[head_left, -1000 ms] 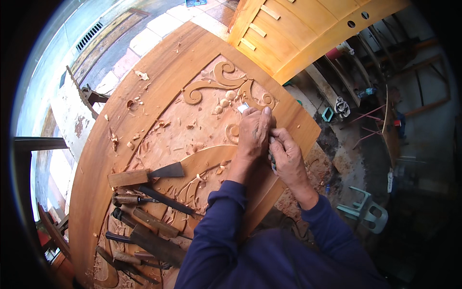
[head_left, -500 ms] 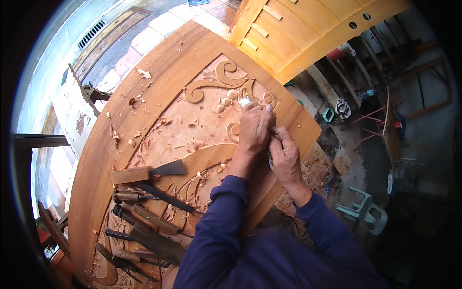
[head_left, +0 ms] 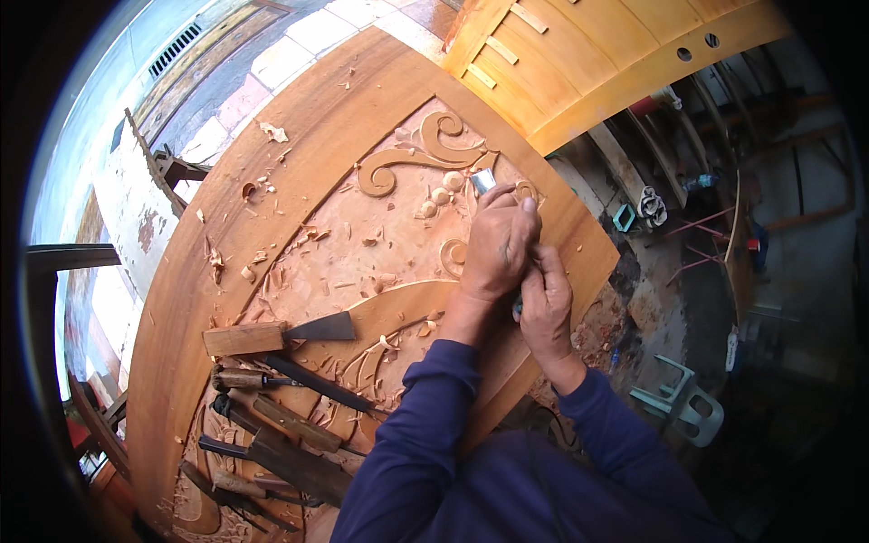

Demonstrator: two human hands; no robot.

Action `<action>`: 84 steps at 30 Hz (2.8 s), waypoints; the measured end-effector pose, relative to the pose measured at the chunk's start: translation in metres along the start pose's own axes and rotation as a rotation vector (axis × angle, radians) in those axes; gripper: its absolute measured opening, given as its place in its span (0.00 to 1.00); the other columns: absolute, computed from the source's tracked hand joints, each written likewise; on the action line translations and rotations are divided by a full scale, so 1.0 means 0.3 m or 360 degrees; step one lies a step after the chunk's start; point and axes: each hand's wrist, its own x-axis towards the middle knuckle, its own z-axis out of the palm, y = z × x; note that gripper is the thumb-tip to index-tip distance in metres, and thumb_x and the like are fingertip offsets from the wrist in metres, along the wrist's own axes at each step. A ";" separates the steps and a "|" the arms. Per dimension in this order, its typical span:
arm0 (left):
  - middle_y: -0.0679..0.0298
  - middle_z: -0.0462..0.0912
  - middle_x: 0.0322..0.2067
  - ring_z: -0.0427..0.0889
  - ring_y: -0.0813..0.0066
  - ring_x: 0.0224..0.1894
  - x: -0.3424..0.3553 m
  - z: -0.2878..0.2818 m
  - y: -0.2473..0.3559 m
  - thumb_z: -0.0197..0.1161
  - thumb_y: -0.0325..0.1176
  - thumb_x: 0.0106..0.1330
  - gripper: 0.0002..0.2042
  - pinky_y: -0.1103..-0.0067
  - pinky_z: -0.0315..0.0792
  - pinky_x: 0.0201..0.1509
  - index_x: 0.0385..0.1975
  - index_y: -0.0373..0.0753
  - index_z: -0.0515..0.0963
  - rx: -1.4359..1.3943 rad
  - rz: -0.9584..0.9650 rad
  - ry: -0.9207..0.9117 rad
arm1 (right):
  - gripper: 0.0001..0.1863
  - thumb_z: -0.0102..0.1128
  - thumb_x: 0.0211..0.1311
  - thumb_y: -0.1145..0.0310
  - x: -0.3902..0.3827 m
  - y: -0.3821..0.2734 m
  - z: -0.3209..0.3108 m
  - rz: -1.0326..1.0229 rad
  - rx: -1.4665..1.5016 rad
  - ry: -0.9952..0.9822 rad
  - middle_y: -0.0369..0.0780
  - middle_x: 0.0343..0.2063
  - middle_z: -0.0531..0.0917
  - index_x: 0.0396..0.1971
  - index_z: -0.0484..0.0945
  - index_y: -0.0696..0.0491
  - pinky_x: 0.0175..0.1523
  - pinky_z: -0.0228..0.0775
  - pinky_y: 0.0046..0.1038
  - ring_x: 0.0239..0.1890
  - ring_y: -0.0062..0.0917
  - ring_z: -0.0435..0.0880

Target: The person carves a decorative design into a wooden panel by hand using a chisel and a wooden mallet to strike the end of the tool.

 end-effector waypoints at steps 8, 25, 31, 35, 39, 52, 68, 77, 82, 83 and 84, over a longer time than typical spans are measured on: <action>0.62 0.72 0.17 0.73 0.61 0.22 -0.036 -0.012 0.058 0.65 0.40 0.69 0.16 0.66 0.67 0.33 0.18 0.45 0.75 0.0578 0.0375 -0.0299 | 0.22 0.62 0.77 0.63 -0.083 -0.025 -0.230 0.0164 0.0567 -0.0422 0.41 0.38 0.85 0.63 0.73 0.58 0.32 0.73 0.22 0.27 0.17 0.79; 0.74 0.75 0.72 0.67 0.61 0.78 0.018 -0.285 -0.011 0.58 0.52 0.78 0.24 0.46 0.42 0.84 0.72 0.63 0.74 0.1943 0.0135 -0.0538 | 0.28 0.55 0.82 0.52 0.547 -0.157 -0.163 -0.0268 0.1031 -0.0114 0.45 0.36 0.85 0.72 0.66 0.51 0.26 0.75 0.23 0.22 0.23 0.83; 0.53 0.84 0.62 0.77 0.49 0.69 0.277 -0.493 -0.060 0.63 0.44 0.76 0.16 0.56 0.61 0.78 0.53 0.41 0.87 0.1600 -0.0075 0.0461 | 0.25 0.65 0.75 0.59 0.689 -0.138 0.102 -0.0083 0.1399 -0.0378 0.42 0.45 0.84 0.64 0.69 0.52 0.24 0.77 0.24 0.29 0.27 0.87; 0.52 0.86 0.58 0.84 0.59 0.62 0.422 -0.415 -0.138 0.53 0.52 0.82 0.28 0.67 0.71 0.72 0.64 0.32 0.79 0.0018 -0.0247 0.0463 | 0.33 0.64 0.76 0.64 0.739 -0.083 0.267 -0.0064 0.1545 -0.0622 0.43 0.43 0.84 0.74 0.58 0.53 0.24 0.76 0.25 0.29 0.23 0.84; 0.43 0.79 0.64 0.77 0.52 0.68 0.452 -0.388 -0.192 0.39 0.61 0.83 0.37 0.64 0.65 0.76 0.71 0.29 0.70 -0.0472 -0.0462 0.0281 | 0.31 0.58 0.81 0.57 0.792 -0.081 0.335 -0.0196 0.1307 -0.0697 0.42 0.42 0.83 0.75 0.58 0.50 0.24 0.72 0.22 0.29 0.21 0.83; 0.55 0.84 0.53 0.84 0.75 0.47 0.468 -0.336 -0.175 0.44 0.58 0.84 0.32 0.78 0.81 0.54 0.71 0.36 0.72 -0.0805 -0.0576 0.0199 | 0.23 0.55 0.83 0.57 0.824 -0.091 0.399 -0.0377 0.1260 -0.0555 0.35 0.32 0.80 0.67 0.66 0.54 0.20 0.67 0.21 0.17 0.16 0.74; 0.71 0.87 0.40 0.82 0.87 0.40 0.447 -0.356 -0.211 0.66 0.38 0.77 0.12 0.87 0.76 0.43 0.50 0.37 0.85 -0.0505 -0.0491 0.0329 | 0.17 0.56 0.83 0.59 0.776 -0.092 0.414 -0.0430 0.1187 -0.0480 0.31 0.32 0.81 0.61 0.73 0.53 0.36 0.72 0.15 0.32 0.10 0.77; 0.72 0.84 0.25 0.78 0.89 0.23 0.448 -0.339 -0.162 0.70 0.39 0.75 0.11 0.89 0.71 0.24 0.41 0.36 0.86 -0.0500 -0.0469 0.0319 | 0.17 0.52 0.84 0.58 0.718 -0.095 0.381 -0.0216 0.1346 -0.0741 0.32 0.27 0.81 0.62 0.71 0.51 0.15 0.60 0.15 0.14 0.10 0.70; 0.74 0.86 0.34 0.80 0.89 0.33 0.428 -0.394 -0.192 0.68 0.36 0.75 0.08 0.88 0.71 0.38 0.43 0.38 0.86 -0.0373 -0.0544 0.0133 | 0.19 0.50 0.85 0.56 0.652 -0.099 0.343 -0.0128 0.1147 -0.0737 0.32 0.24 0.79 0.63 0.71 0.51 0.16 0.58 0.14 0.15 0.10 0.70; 0.72 0.87 0.37 0.81 0.88 0.36 0.426 -0.403 -0.198 0.68 0.37 0.75 0.10 0.87 0.73 0.40 0.45 0.37 0.86 -0.0257 -0.0575 0.0067 | 0.19 0.50 0.85 0.56 0.649 -0.096 0.345 -0.0127 0.1144 -0.0740 0.32 0.24 0.79 0.63 0.71 0.51 0.16 0.58 0.14 0.15 0.10 0.70; 0.70 0.88 0.39 0.83 0.86 0.39 0.421 -0.411 -0.204 0.68 0.38 0.76 0.11 0.86 0.75 0.43 0.47 0.37 0.86 -0.0139 -0.0607 0.0003 | 0.19 0.50 0.85 0.55 0.647 -0.093 0.348 -0.0171 0.1158 -0.0747 0.31 0.23 0.79 0.63 0.71 0.52 0.16 0.58 0.15 0.15 0.10 0.70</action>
